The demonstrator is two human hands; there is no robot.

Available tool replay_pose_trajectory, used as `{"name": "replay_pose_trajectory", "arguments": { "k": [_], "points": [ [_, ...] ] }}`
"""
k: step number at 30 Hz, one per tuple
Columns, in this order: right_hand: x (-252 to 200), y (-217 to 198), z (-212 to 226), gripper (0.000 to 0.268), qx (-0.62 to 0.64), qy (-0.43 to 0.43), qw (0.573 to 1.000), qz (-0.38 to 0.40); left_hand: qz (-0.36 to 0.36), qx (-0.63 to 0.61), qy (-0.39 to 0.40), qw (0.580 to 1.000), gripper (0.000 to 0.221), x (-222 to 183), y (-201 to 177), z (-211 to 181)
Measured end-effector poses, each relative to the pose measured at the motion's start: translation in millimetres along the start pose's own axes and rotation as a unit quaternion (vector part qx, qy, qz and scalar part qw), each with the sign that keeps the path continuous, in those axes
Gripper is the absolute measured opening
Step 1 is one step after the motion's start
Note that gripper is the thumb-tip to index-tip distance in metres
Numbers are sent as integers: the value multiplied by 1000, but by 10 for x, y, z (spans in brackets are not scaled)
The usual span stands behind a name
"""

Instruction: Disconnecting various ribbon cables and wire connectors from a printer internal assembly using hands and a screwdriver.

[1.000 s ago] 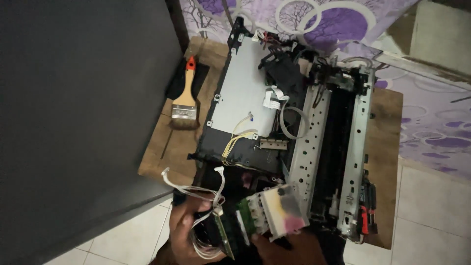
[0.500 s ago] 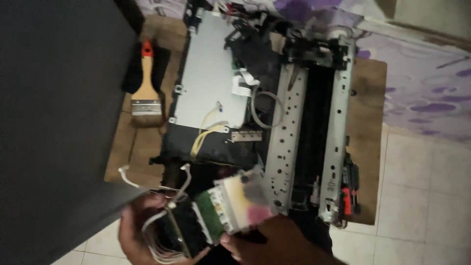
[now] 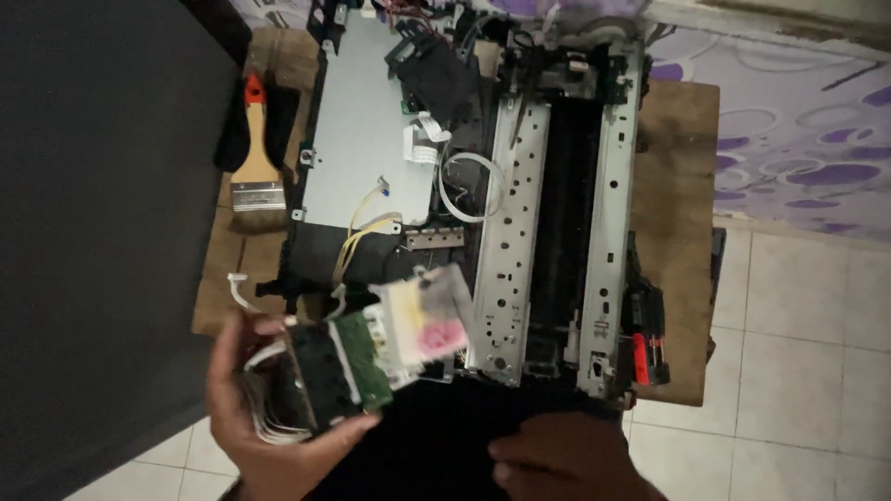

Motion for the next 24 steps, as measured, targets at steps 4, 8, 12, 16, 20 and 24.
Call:
{"name": "replay_pose_trajectory", "arguments": {
  "k": [4,8,12,16,20,24],
  "points": [
    [-157,-214,-205,22,30,3,999,-26,-15,-12,34,999,131,-148,-6,188],
    [-311,-484,-862,33,-202,241,935,164,-12,3,105,994,125,-104,-28,219],
    [-88,-1027,-441,27,232,646,660,-305,8,-3,136,991,121,-210,-121,509],
    [330,-1113,111,32,-229,165,943,-175,12,-143,151,978,55,-264,-38,676],
    [1108,-1272,392,45,-212,181,953,-119,37,-208,59,976,34,-297,-68,715],
    [1883,-1034,618,44,-394,13,911,125,85,-372,-91,920,37,-472,-38,886]
  ]
}}
Point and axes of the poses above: each hand's wrist, its own x-axis towards the middle knuckle, its own y-axis out of the palm, z = x × y, the point moved 3 cm from there along x, towards the middle knuckle, and after that the axes turned 4 degrees about x, right-handed, at the moved point
